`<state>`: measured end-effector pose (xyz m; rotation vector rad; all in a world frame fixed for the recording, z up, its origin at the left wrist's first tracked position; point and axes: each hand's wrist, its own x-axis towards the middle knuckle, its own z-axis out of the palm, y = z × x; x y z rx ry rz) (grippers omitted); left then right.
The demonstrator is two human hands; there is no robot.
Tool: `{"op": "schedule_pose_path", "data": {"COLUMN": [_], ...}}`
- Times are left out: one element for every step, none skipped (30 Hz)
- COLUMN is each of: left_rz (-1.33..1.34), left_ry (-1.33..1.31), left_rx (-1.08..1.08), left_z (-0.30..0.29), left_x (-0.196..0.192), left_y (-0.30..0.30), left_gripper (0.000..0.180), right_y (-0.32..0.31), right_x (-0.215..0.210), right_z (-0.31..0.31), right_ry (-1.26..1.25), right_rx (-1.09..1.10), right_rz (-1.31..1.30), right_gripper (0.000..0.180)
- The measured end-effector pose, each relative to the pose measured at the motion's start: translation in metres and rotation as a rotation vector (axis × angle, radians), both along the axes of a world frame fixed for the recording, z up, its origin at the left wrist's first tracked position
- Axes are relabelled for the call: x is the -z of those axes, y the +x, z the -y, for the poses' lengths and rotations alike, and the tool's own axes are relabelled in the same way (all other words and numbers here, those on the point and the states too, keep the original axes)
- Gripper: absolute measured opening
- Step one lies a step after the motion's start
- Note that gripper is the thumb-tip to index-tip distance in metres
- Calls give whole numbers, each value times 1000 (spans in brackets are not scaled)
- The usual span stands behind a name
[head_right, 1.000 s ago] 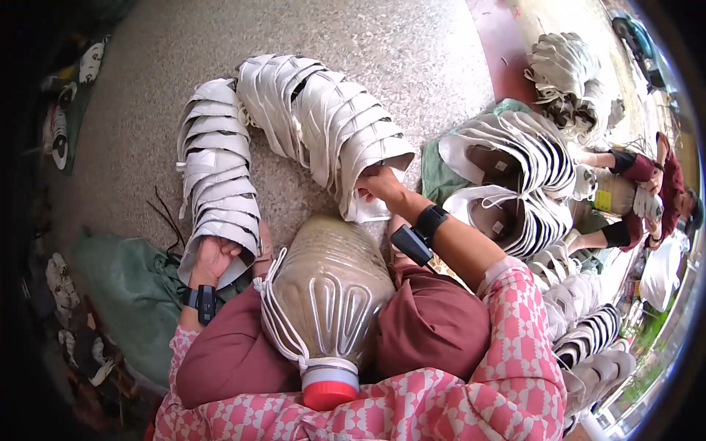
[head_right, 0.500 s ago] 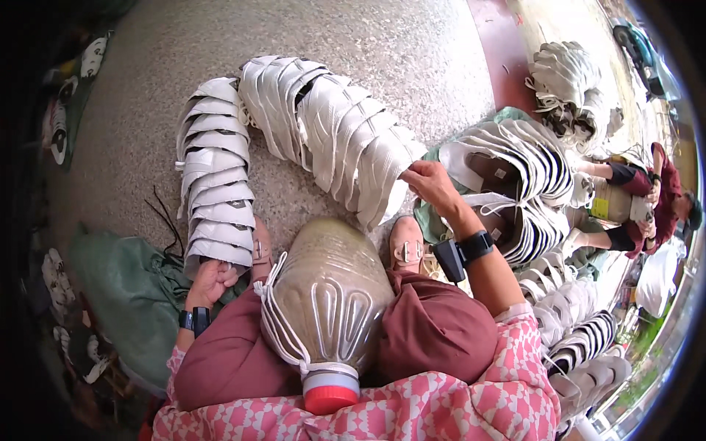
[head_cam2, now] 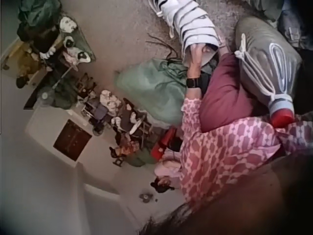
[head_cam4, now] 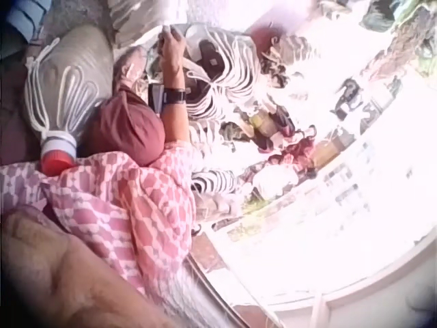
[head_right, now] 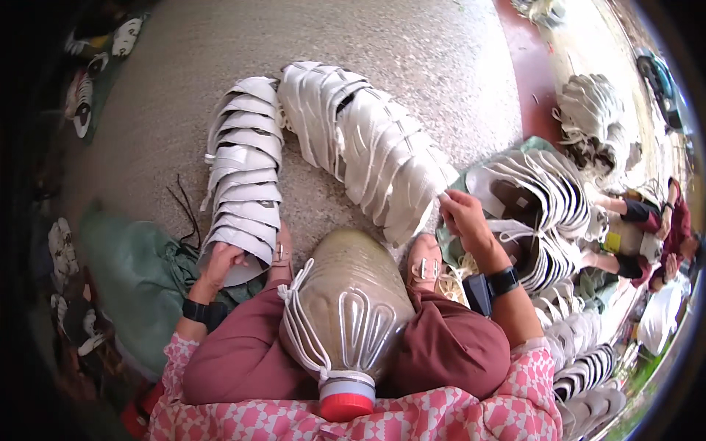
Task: The person is sorting shoe components, lacing shoes, and organizing them in a warehouse/workshop setting.
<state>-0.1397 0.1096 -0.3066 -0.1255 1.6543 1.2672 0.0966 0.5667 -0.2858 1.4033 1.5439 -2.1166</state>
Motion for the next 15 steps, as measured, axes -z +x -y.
{"op": "schedule_pose_path", "data": {"left_rz": [62,78,65,58,44,24,2,-34,-128,-222,-278,-313,-324,-334,-317], "left_ry": [97,94,67,50,46,-56,-172,-117,-144,-169,-120,-114,-69,-23,24], "left_rx": [-4,69,84,104,90,140,182,167,210,254,269,255,206,158,110], "left_z": [3,-12,-16,-20,-25,-33,-33,-29,-40,-57,-71,-68,-66,-65,-77], "left_x": [9,-9,-9,-6,-5,1,5,15,18,17,13,18,25,32,38], "left_y": [4,6,8,8,7,5,0,-6,-9,-11,-12,-13,-15,-18,-19], "left_gripper": [20,19,19,19,19,20,22,24,27,31,33,32,31,30,30], "right_y": [1,0,0,-4,-10,-13,-30,-45,-48,-49,-49,-58,-69,-78,-81], "right_x": [-3,-5,6,9,9,11,7,3,7,15,20,20,14,11,14], "right_z": [4,9,10,11,12,7,20,32,29,26,20,25,31,34,28], "right_ry": [-60,-131,-184,-226,-162,-185,-100,-15,-4,14,35,22,20,19,11], "right_rx": [-9,-17,-18,-15,-80,-208,-211,-212,-213,-223,-232,-241,-268,-293,-321], "right_rz": [-50,-101,-88,-69,-1,-20,-19,-18,-15,-65,-113,-121,-189,-257,-166], "right_gripper": [12,14,17,20,26,28,28,29,29,29,30,30,30,31,29]}}
